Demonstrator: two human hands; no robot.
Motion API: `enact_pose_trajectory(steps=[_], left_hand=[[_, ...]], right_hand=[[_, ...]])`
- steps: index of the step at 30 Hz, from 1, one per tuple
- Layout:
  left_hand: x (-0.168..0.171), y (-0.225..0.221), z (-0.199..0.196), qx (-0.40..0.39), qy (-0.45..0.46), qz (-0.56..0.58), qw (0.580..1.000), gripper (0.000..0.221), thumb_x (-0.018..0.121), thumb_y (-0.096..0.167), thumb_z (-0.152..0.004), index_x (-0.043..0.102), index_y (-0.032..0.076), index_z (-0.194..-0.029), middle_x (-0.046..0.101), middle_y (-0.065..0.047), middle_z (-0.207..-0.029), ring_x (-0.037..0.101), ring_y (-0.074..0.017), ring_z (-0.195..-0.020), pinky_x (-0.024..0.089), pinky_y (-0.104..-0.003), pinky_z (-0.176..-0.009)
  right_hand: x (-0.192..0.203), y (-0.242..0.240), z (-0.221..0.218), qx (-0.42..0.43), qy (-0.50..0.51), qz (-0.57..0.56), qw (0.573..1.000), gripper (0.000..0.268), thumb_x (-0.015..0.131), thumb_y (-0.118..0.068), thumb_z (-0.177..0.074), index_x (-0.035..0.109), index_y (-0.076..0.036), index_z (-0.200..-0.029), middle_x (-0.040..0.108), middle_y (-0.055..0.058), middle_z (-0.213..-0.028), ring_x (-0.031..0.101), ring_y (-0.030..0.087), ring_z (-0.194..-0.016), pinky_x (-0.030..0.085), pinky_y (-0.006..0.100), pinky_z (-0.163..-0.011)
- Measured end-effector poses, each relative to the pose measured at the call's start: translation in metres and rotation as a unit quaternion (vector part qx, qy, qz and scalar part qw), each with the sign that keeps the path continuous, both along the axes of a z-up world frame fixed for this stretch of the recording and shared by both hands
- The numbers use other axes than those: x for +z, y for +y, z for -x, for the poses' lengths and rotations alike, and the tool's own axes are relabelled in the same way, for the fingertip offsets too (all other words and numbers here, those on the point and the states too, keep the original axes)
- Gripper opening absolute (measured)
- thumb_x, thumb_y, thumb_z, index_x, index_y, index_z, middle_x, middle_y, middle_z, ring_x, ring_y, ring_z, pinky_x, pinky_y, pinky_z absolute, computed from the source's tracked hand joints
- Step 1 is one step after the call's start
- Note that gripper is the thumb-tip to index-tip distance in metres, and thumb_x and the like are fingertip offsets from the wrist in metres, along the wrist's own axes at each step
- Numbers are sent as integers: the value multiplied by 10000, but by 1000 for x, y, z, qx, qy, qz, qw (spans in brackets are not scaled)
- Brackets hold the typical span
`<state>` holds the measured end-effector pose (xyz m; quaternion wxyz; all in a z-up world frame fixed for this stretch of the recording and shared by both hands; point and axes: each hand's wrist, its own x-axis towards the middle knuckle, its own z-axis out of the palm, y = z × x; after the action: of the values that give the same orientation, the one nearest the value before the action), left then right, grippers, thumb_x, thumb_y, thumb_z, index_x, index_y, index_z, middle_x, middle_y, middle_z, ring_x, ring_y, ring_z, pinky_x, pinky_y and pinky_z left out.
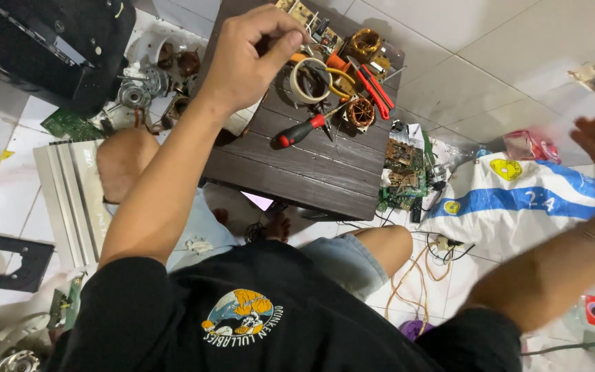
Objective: The person sits on the floor and wraps white tape around a copper-wound coil, rotating the coil and pressing the tape down to secure the winding. They then handle small wire ends and continue taping the coil.
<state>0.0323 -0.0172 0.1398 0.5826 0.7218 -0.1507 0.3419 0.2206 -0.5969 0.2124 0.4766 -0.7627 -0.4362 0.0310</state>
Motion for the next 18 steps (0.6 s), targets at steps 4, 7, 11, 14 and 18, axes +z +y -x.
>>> enact_pose_trajectory(steps=[4,7,11,14,18], left_hand=[[7,-5,15,-9,-13,4,1000,68,647,-23,-1016,712,-42,-1019,678,-75,-932,515,-141,-759,416,-266,-718],[14,-8,18,18,-16,-25,999,67,661,-62,-955,714,-41,-990,683,-86,-905,555,-161,-742,454,-280,-694],[13,-2,34,61,-26,-34,997,57,646,6,-977,673,-44,-976,656,-102,-911,584,-216,-776,462,-323,-737],[7,16,42,64,-17,25,998,90,617,-72,-976,698,-44,-1002,663,-98,-931,560,-162,-775,458,-277,-729],[-4,36,46,85,-7,54,995,107,617,54,-1048,692,-21,-1046,559,-49,-849,468,-138,-752,393,-272,-709]], right_hand=[[-1,250,29,69,44,-115,990,238,542,-149,-1180,583,-29,-1382,635,204,-1335,665,339,-1286,599,406,-1178],[-30,389,52,131,-29,77,988,210,576,-3,-1047,663,74,-1221,701,110,-1116,619,187,-939,524,298,-854],[-135,464,40,128,-92,187,970,187,600,-45,-859,663,-14,-1033,751,117,-967,678,245,-825,553,369,-724],[-153,486,53,131,-92,249,955,271,593,-73,-838,708,19,-1065,756,210,-1014,724,349,-882,578,407,-769],[-151,500,67,145,-169,210,952,156,672,-49,-825,672,16,-968,743,141,-881,697,331,-741,552,414,-677]])
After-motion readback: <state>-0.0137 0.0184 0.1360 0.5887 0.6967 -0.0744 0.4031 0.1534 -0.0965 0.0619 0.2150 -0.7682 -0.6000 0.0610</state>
